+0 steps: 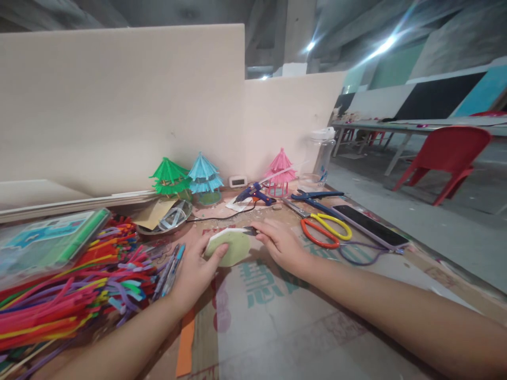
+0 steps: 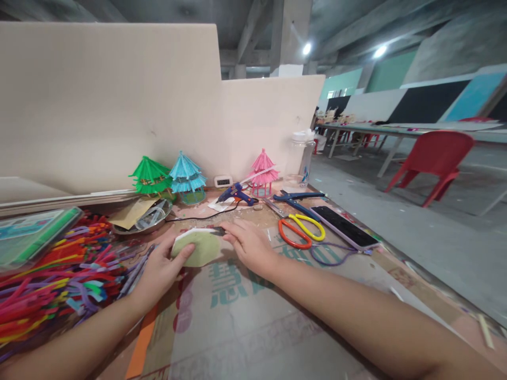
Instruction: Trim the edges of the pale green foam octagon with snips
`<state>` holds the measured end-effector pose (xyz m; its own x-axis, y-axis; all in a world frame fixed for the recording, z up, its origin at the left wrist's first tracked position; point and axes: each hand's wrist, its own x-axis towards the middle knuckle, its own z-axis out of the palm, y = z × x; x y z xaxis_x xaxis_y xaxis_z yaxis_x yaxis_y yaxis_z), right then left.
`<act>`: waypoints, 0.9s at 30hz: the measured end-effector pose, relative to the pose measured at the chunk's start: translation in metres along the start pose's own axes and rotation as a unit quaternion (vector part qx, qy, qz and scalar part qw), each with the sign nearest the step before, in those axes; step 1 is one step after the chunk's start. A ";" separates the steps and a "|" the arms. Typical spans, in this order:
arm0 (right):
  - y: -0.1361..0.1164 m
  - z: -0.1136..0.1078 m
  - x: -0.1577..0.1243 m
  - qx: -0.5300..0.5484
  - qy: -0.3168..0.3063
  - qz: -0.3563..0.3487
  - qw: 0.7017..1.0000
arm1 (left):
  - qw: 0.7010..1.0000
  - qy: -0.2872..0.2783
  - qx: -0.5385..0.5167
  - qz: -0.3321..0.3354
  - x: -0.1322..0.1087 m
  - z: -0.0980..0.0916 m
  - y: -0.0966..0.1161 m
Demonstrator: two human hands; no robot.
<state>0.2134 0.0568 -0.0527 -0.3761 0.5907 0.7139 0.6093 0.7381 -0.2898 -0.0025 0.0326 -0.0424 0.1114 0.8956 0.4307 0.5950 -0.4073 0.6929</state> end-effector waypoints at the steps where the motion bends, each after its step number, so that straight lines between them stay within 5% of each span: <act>1: -0.001 0.000 0.000 0.000 -0.005 -0.001 1.000 | 1.000 -0.003 -0.002 -0.004 0.000 0.000 -0.001; 27: 0.002 -0.004 0.003 -0.004 -0.014 0.011 1.000 | 0.999 0.005 -0.051 -0.017 0.001 0.004 -0.004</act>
<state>0.2162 0.0585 -0.0487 -0.3813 0.6156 0.6897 0.6232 0.7222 -0.3000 -0.0015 0.0360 -0.0469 0.0842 0.9075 0.4114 0.5142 -0.3932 0.7622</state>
